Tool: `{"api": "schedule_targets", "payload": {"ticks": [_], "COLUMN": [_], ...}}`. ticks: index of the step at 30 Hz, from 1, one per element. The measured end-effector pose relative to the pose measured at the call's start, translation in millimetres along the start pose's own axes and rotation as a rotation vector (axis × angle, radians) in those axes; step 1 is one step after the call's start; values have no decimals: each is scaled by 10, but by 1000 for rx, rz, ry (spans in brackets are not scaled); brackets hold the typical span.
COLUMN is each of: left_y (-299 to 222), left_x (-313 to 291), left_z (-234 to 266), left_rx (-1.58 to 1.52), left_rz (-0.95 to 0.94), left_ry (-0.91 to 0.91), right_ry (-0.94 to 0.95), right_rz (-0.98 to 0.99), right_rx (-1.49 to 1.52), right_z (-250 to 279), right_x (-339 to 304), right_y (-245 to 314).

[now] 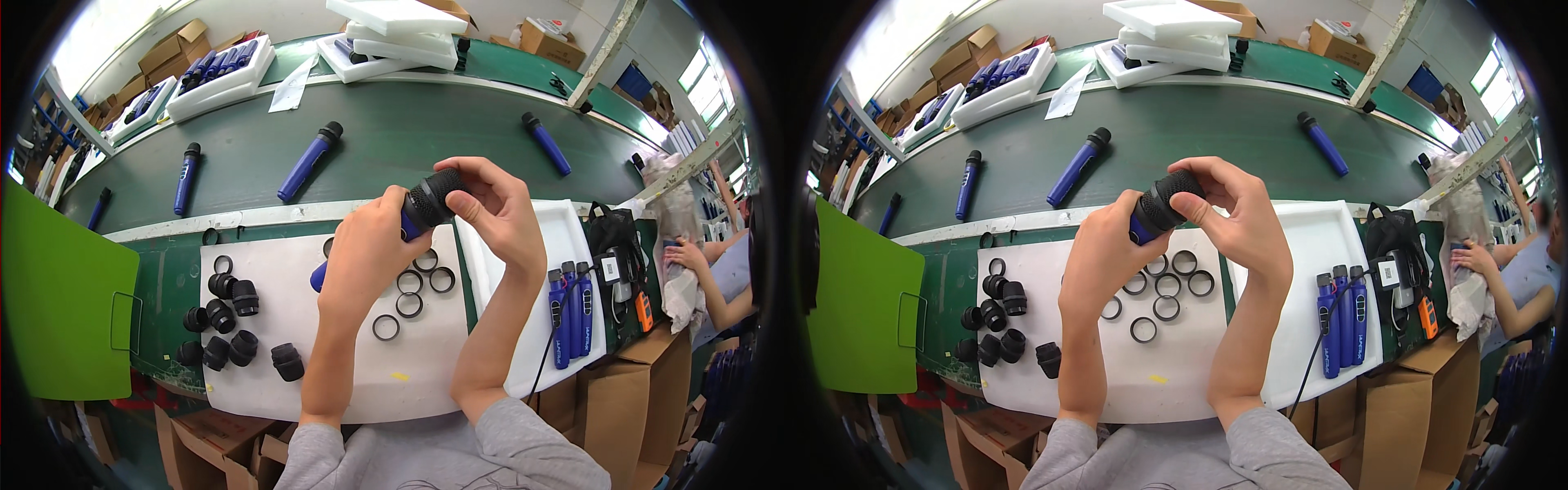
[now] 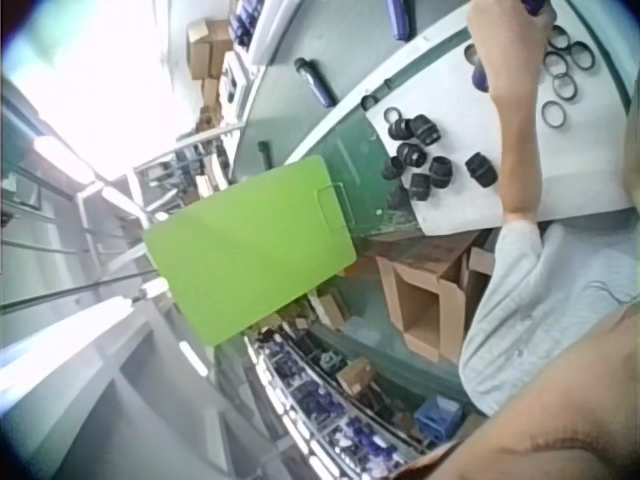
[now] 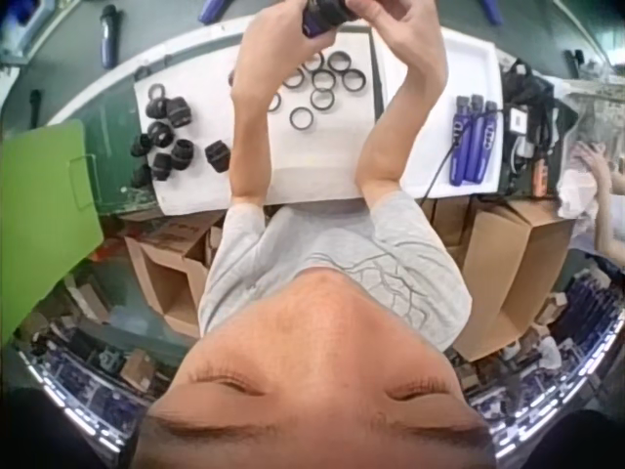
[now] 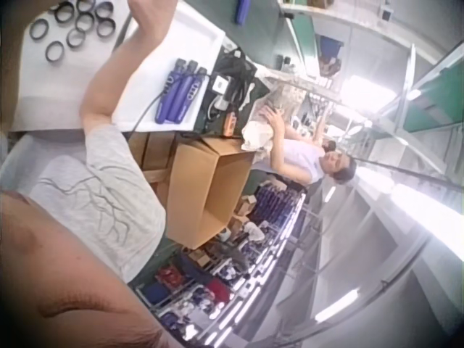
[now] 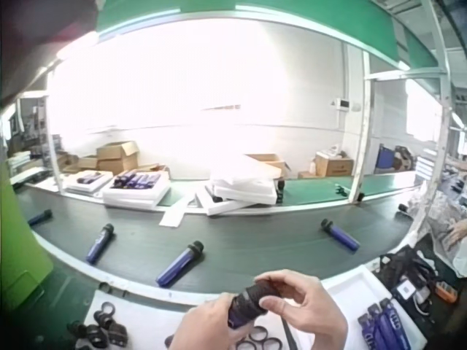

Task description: The person assembles blue handheld microphones by hand at a workbench. They pick up a blue microphone body, attach a black mesh grille, and then screw on a black base cap. The person repeats this process for multiple units, placing the finished microphones on the table.

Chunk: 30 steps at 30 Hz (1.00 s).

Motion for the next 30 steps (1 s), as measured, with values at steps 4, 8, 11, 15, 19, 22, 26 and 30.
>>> {"api": "schedule_targets", "payload": {"ticks": [4, 8, 11, 15, 19, 22, 26, 30], "left_y": [3, 8, -26, -84, -86, -63, -61, -75], "left_x": [0, -18, -19, -41, -20, -17, -26, -38], "left_z": [-22, -30, -41, -54, -54, -43, -2, 11], "left_rx": [43, 76, 64, 13, -59, -109, -106, -24], "left_rz": [-1, -17, -28, -44, -37, -24, -57, 11], "left_ry": [-12, -18, 4, -16, 19, 11, -27, -63], "right_ry": [-31, -89, -136, -171, -82, 18, 99, -24], "right_rz": [-51, -119, -222, -251, 46, 173, 80, -29], "right_rx": [-48, -85, -132, -272, -63, 183, 182, 74], "right_z": [11, 23, 55, 112, 48, 48, 93, 139], "right_x": [15, 23, 50, 64, 71, 4, -35, -22], "right_y": [-29, -62, -81, -115, -21, 145, 95, -19]}}
Point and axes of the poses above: each hand's wrist, its own x-axis towards the middle knuckle, its own z-axis out of the back of the hand, y = z × x, the point moved 5 cm from there along x, towards the middle knuckle, and after that the axes turned 3 degrees about x, right-handed, at the moved point
